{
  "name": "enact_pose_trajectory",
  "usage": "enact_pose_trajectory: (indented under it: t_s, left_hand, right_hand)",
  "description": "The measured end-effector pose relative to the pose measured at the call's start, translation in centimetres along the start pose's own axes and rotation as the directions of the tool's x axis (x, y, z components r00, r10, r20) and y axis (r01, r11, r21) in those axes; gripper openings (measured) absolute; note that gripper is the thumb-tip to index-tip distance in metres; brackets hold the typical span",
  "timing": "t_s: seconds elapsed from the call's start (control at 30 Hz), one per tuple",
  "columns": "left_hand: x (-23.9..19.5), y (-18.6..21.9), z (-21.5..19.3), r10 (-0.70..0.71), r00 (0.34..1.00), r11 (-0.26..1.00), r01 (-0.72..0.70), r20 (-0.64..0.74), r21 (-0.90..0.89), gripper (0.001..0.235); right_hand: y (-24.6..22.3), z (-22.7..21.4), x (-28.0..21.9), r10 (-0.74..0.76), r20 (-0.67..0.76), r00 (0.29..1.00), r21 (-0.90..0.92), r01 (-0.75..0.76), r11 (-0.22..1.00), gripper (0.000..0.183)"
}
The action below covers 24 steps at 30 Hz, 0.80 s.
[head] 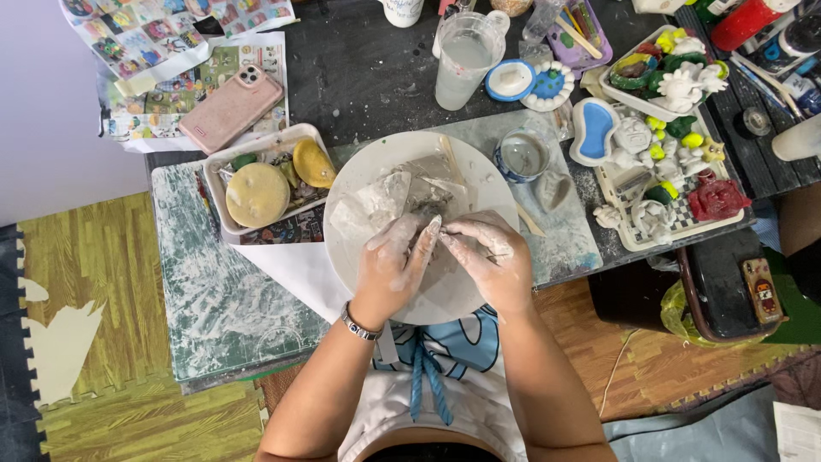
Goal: The person repeatedly takes small pieces of gray clay from a plastic bag on a plate, rolls them into balls between their palms, and shapes them into small figures. They occasionally dip their fingers into a container of water to moisten the clay or their hands before continuing to mold the pieces.
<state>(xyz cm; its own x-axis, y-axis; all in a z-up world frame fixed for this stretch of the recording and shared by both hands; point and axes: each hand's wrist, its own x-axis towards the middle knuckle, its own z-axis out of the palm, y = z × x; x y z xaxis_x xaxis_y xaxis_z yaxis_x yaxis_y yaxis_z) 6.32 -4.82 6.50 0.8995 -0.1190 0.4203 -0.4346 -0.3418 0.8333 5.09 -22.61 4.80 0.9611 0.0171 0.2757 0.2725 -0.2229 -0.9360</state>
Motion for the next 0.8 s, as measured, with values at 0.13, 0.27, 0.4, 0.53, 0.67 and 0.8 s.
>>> enact_pose_trajectory:
  t_s: [0.13, 0.27, 0.4, 0.53, 0.67, 0.8]
  left_hand:
    - [-0.3, -0.4, 0.3, -0.027, 0.999, 0.999, 0.026, -0.038, -0.024, 0.012]
    - [-0.4, -0.7, 0.5, -0.117, 0.992, 0.993, 0.115, -0.048, -0.036, 0.013]
    - [-0.5, -0.7, 0.5, -0.08, 0.997, 0.991, 0.077, -0.023, -0.107, 0.011]
    - [-0.7, -0.3, 1.0, -0.006, 1.0, 0.999, 0.006, 0.003, 0.037, 0.012]
    - [-0.3, -0.1, 1.3, 0.124, 0.991, 0.987, -0.118, -0.051, 0.11, 0.008]
    - [-0.2, 0.0, 1.6, 0.131, 0.989, 0.985, -0.121, -0.074, 0.124, 0.01]
  right_hand:
    - [-1.0, 0.0, 0.2, -0.031, 0.038, 0.999, -0.083, 0.035, 0.996, 0.025]
    - [-1.4, -0.2, 0.3, -0.037, 0.113, 0.993, -0.066, 0.044, 0.997, 0.029]
    - [-0.6, 0.7, 0.6, 0.002, -0.026, 1.0, 0.048, -0.001, 0.999, 0.016]
    - [0.4, 1.1, 1.2, 0.002, 0.017, 1.0, -0.092, 0.0, 0.996, 0.011]
    - [0.8, 1.6, 1.1, -0.124, 0.009, 0.992, -0.226, 0.123, 0.966, 0.013]
    - [1.8, 2.2, 0.5, -0.039, -0.064, 0.997, -0.156, 0.028, 0.987, 0.014]
